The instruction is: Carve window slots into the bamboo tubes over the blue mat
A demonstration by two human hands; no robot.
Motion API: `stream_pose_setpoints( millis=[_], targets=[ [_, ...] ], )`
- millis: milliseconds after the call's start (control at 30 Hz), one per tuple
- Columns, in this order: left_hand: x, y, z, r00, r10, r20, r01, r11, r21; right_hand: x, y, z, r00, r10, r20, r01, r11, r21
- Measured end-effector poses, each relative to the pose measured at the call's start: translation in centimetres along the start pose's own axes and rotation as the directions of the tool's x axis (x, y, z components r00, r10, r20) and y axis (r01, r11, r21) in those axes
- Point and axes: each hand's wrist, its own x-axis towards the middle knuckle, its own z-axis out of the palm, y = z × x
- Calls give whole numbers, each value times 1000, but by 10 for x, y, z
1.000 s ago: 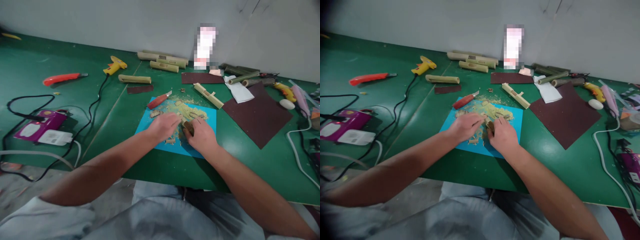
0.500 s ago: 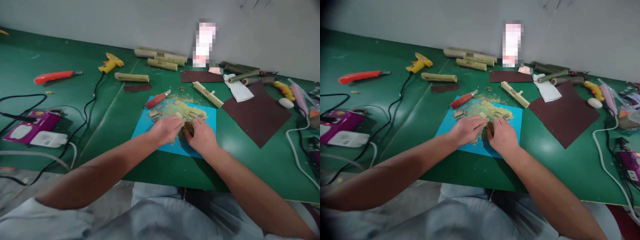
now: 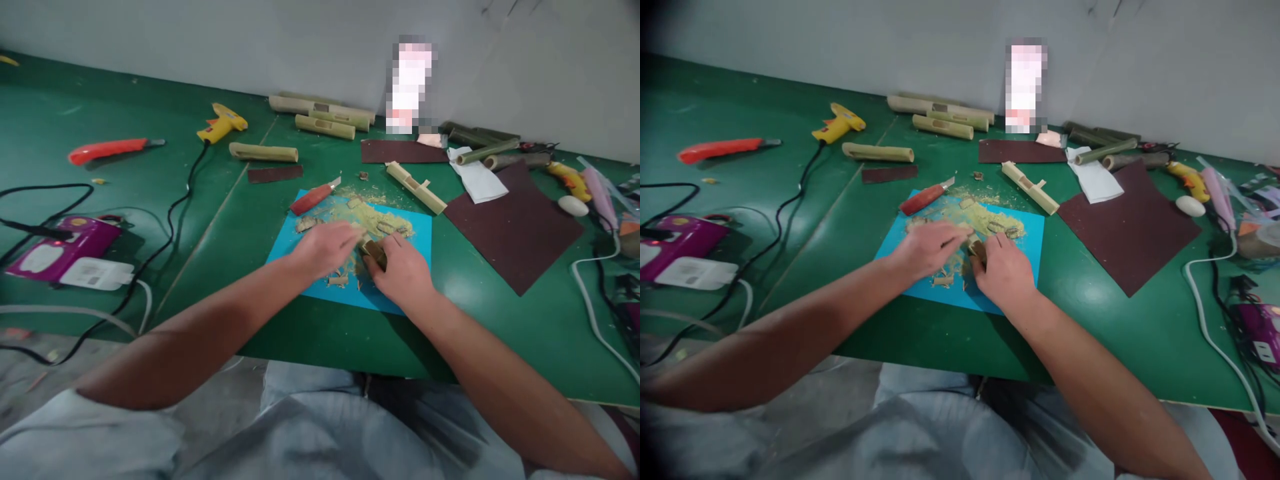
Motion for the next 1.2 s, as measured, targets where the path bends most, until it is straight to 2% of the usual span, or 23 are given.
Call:
stream_pose_setpoints(
  millis=[67, 167, 467, 833, 1200],
  targets=[
    [0, 0, 0, 1000, -3, -22, 4, 1000, 24, 0, 0, -1, 1000, 3, -2, -3, 1000, 3],
    [0, -2, 0, 999, 38, 4, -38, 999, 11, 0, -1, -2, 1000, 6, 12, -6, 1000, -9],
    [-2, 0, -1, 1000, 8, -25, -8, 1000, 2, 1, -2, -1, 1000, 5, 24, -4, 1000, -30],
    [-4, 1, -4, 999, 31, 14, -32, 997, 66, 0, -3, -3, 999, 6, 46, -5, 1000, -26],
    [5, -6, -14, 998, -50, -23, 48, 997, -65, 2, -6, -8, 996, 43, 73, -42, 999, -24]
  ],
)
